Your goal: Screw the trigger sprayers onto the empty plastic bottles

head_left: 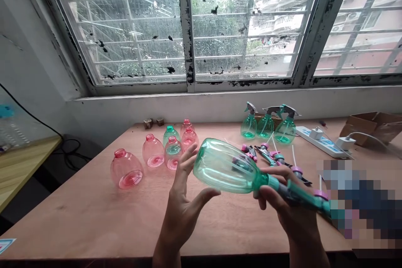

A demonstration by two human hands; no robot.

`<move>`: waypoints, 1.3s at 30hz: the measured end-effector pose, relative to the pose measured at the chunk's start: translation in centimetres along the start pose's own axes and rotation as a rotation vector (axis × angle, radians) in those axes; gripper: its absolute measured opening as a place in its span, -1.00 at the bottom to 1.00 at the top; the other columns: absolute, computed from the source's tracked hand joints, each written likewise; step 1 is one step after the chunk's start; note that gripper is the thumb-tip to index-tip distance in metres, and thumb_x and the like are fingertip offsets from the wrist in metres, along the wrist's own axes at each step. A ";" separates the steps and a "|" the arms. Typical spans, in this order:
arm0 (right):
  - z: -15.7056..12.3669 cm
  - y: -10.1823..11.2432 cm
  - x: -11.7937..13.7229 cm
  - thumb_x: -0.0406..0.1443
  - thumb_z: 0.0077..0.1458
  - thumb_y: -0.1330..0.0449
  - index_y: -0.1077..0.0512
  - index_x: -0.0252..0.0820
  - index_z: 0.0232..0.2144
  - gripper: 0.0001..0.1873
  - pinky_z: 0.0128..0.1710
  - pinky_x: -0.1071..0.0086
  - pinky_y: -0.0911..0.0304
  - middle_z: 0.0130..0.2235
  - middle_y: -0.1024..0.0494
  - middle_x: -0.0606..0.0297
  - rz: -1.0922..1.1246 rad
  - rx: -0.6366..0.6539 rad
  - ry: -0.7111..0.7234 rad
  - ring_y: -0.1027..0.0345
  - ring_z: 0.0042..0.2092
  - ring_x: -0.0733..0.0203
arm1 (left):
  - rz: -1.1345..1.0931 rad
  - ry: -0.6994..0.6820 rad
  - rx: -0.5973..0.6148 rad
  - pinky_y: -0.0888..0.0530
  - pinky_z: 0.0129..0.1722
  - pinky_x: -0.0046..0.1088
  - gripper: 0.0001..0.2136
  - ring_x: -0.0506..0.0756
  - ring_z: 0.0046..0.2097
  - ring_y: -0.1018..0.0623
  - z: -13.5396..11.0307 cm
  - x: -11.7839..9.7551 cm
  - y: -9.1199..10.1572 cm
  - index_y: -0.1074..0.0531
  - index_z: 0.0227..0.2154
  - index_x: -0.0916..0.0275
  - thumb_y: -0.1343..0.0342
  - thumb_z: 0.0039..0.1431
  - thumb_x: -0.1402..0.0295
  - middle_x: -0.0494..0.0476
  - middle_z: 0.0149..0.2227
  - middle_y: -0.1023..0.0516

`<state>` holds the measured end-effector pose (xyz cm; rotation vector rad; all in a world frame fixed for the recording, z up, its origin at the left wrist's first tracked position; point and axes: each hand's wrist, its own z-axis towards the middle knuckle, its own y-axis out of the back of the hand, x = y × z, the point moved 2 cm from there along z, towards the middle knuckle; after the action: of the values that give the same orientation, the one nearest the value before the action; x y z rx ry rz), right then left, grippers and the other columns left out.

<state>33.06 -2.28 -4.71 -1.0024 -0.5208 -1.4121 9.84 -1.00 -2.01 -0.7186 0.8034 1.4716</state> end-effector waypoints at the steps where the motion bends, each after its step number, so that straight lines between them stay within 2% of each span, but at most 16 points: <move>1: 0.2 0.2 -0.2 -0.14 0.24 -0.53 -0.59 -0.03 -0.07 -0.70 -0.58 0.43 -0.34 -0.50 -0.62 0.40 0.067 0.003 -0.019 -0.44 -0.56 0.24 | 0.031 -0.029 0.013 -0.10 0.58 0.08 -0.46 0.34 0.61 -0.16 -0.1 -0.1 0.1 -0.46 0.30 -0.23 -0.45 0.33 0.22 0.04 0.55 -0.30; 4: 0.7 0.6 -0.4 -0.14 0.33 -0.45 -0.57 0.00 -0.05 -0.78 -0.61 0.45 -0.29 -0.51 -0.61 0.43 0.177 0.067 0.006 -0.42 -0.61 0.26 | 0.047 -0.057 0.050 -0.19 0.55 0.02 -0.40 0.31 0.58 -0.23 -0.5 -0.2 0.2 -0.42 0.32 -0.30 -0.48 0.30 0.23 0.02 0.51 -0.35; 6: 0.5 0.8 -0.2 -0.15 0.32 -0.46 -0.58 0.01 -0.04 -0.77 -0.60 0.45 -0.33 -0.50 -0.63 0.42 0.112 0.103 0.047 -0.46 -0.59 0.23 | -0.016 -0.006 0.054 -0.32 0.48 0.04 -0.36 0.39 0.52 -0.34 -0.8 -0.1 0.3 -0.44 0.31 -0.17 -0.51 0.22 0.05 0.16 0.46 -0.43; 8: 0.1 0.7 0.1 -0.14 0.24 -0.54 -0.58 0.01 -0.05 -0.69 -0.57 0.43 -0.38 -0.49 -0.64 0.39 0.005 0.093 0.064 -0.49 -0.54 0.20 | -0.088 0.058 0.001 -0.40 0.41 0.11 -0.29 0.47 0.45 -0.43 -0.8 0.1 0.3 -0.45 0.25 -0.01 -0.48 0.13 -0.16 0.30 0.39 -0.50; 10: -0.3 0.5 0.3 -0.12 0.14 -0.60 -0.59 -0.01 -0.08 -0.61 -0.57 0.42 -0.38 -0.47 -0.65 0.36 -0.066 0.062 0.046 -0.50 -0.51 0.17 | -0.135 0.105 -0.071 -0.44 0.38 0.15 -0.32 0.50 0.41 -0.47 -0.8 0.2 0.4 -0.46 0.15 0.07 -0.46 0.12 -0.21 0.35 0.34 -0.55; 12: -0.4 0.2 0.3 -0.09 0.14 -0.60 -0.59 -0.03 -0.10 -0.61 -0.58 0.40 -0.37 -0.48 -0.65 0.35 -0.048 0.073 0.006 -0.48 -0.52 0.17 | -0.166 0.118 -0.101 -0.47 0.37 0.12 -0.43 0.50 0.42 -0.48 -0.7 0.2 0.3 -0.47 0.07 0.08 -0.50 0.15 -0.09 0.33 0.33 -0.57; 14: -0.1 0.0 -0.1 -0.06 0.24 -0.52 -0.57 -0.04 -0.08 -0.67 -0.57 0.38 -0.38 -0.49 -0.64 0.35 0.057 0.101 -0.050 -0.47 -0.56 0.18 | -0.170 0.070 -0.077 -0.47 0.39 0.09 -0.52 0.47 0.46 -0.45 -0.7 0.0 0.2 -0.50 0.05 0.05 -0.54 0.17 0.08 0.28 0.36 -0.56; 16: 0.4 0.1 -0.5 -0.07 0.34 -0.43 -0.55 -0.05 -0.08 -0.74 -0.60 0.40 -0.36 -0.51 -0.62 0.38 0.187 0.138 -0.058 -0.46 -0.60 0.20 | -0.153 -0.011 -0.034 -0.41 0.44 0.10 -0.53 0.43 0.51 -0.39 -0.9 -0.3 0.1 -0.52 0.07 -0.02 -0.57 0.17 0.23 0.21 0.41 -0.52; 18: 0.7 0.3 -0.7 -0.11 0.36 -0.41 -0.53 -0.04 -0.08 -0.77 -0.67 0.44 -0.29 -0.51 -0.62 0.39 0.259 0.157 -0.030 -0.43 -0.63 0.22 | -0.139 -0.051 0.004 -0.36 0.48 0.15 -0.52 0.42 0.53 -0.37 -1.1 -0.3 0.1 -0.52 0.10 -0.09 -0.56 0.18 0.27 0.17 0.42 -0.51; 21: 0.4 0.8 -0.6 -0.08 0.31 -0.46 -0.54 -0.03 -0.07 -0.73 -0.65 0.44 -0.35 -0.48 -0.64 0.37 0.234 0.142 -0.062 -0.48 -0.59 0.19 | -0.186 0.006 0.041 -0.41 0.43 0.19 -0.46 0.47 0.48 -0.42 -1.3 0.0 0.2 -0.49 0.16 -0.12 -0.54 0.17 0.05 0.19 0.40 -0.53; 25: -0.5 0.9 0.0 0.00 0.22 -0.52 -0.56 -0.02 -0.09 -0.62 -0.57 0.40 -0.44 -0.47 -0.68 0.37 0.097 0.125 -0.073 -0.55 -0.54 0.16 | -0.204 0.073 0.003 -0.55 0.28 0.01 -0.20 0.45 0.34 -0.54 -0.9 0.0 0.4 -0.44 0.24 -0.10 -0.57 -0.03 -0.17 0.22 0.33 -0.55; 27: -0.6 0.8 0.3 -0.01 0.15 -0.57 -0.58 0.00 -0.08 -0.58 -0.53 0.40 -0.48 -0.40 -0.73 0.33 0.007 0.121 -0.042 -0.59 -0.50 0.15 | -0.204 0.098 -0.047 -0.60 0.19 -0.09 -0.13 0.43 0.27 -0.58 -0.6 -0.4 0.3 -0.43 0.24 -0.05 -0.56 -0.10 -0.25 0.22 0.25 -0.60; 29: -0.4 0.6 0.4 -0.04 0.11 -0.61 -0.60 0.02 -0.07 -0.58 -0.48 0.38 -0.54 -0.30 -0.77 0.28 -0.088 0.133 0.020 -0.64 -0.43 0.12 | -0.194 0.135 -0.105 -0.62 0.10 -0.14 -0.14 0.40 0.18 -0.62 -0.4 -0.8 0.1 -0.44 0.22 0.02 -0.49 -0.06 -0.31 0.23 0.17 -0.63; 33: 0.2 0.2 0.8 -0.21 0.15 -0.59 -0.65 0.03 -0.04 -0.66 -0.39 0.26 -0.62 -0.30 -0.75 0.27 -0.346 0.196 0.345 -0.66 -0.38 0.04 | -0.136 0.202 -0.156 -0.58 -0.01 -0.16 -0.24 0.34 0.02 -0.64 0.2 -1.2 -0.4 -0.49 0.16 0.16 -0.31 0.14 -0.35 0.25 0.03 -0.66; 35: 0.4 0.1 1.0 -0.27 0.20 -0.54 -0.64 0.06 0.01 -0.66 -0.31 0.19 -0.65 -0.24 -0.78 0.23 -0.430 0.231 0.476 -0.70 -0.31 -0.03 | -0.122 0.244 -0.154 -0.54 -0.03 -0.17 -0.31 0.33 -0.01 -0.63 0.4 -0.9 -0.4 -0.52 0.11 0.17 -0.27 0.21 -0.32 0.23 -0.04 -0.66; 39: 0.6 0.0 1.7 -0.36 0.30 -0.44 -0.57 0.09 0.13 -0.59 -0.09 0.14 -0.65 -0.03 -0.78 0.17 -0.515 0.323 0.517 -0.73 -0.08 -0.08 | -0.099 0.305 -0.154 -0.51 -0.03 -0.20 -0.38 0.32 -0.02 -0.62 0.6 -0.2 -0.2 -0.54 0.05 0.17 -0.23 0.27 -0.29 0.19 -0.08 -0.67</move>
<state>33.49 -2.76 -2.98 -0.2209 -0.6148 -1.8881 10.02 -0.67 -1.52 -1.1033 0.8763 1.3619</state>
